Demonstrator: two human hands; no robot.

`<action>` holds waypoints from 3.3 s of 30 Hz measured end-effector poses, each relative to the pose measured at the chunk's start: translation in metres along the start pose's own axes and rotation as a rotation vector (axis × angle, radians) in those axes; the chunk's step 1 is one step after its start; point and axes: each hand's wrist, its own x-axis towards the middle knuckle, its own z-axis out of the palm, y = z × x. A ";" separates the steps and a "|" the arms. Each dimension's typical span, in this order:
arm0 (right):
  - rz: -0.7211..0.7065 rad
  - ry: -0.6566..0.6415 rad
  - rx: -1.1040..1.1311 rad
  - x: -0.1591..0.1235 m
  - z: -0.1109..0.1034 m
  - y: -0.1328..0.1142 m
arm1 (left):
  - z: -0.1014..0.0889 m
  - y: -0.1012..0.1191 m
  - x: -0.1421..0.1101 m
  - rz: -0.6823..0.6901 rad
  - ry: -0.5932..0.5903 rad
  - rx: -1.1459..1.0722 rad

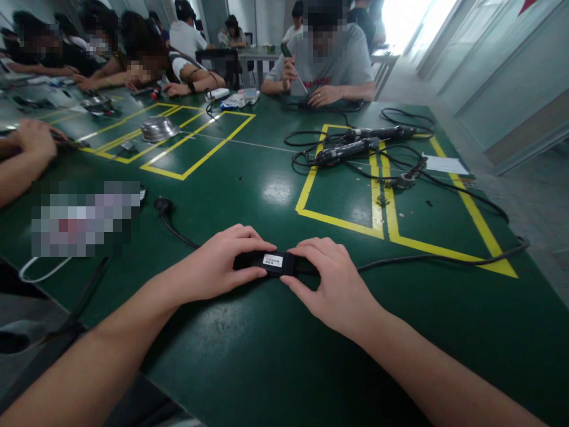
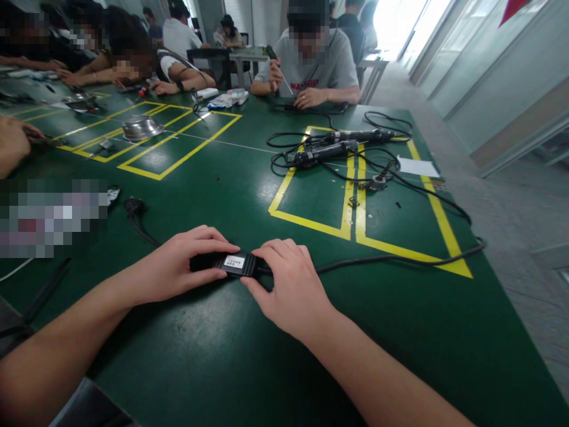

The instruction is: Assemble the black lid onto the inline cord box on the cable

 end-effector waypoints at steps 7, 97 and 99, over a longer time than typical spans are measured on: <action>0.052 0.048 0.040 -0.002 0.001 -0.003 | -0.001 0.000 0.004 -0.162 0.055 -0.136; 0.001 0.016 0.077 -0.001 -0.008 -0.007 | -0.003 0.006 -0.004 0.089 -0.003 0.087; 0.009 0.001 0.072 0.000 -0.007 -0.006 | -0.002 0.006 -0.004 0.083 -0.007 0.084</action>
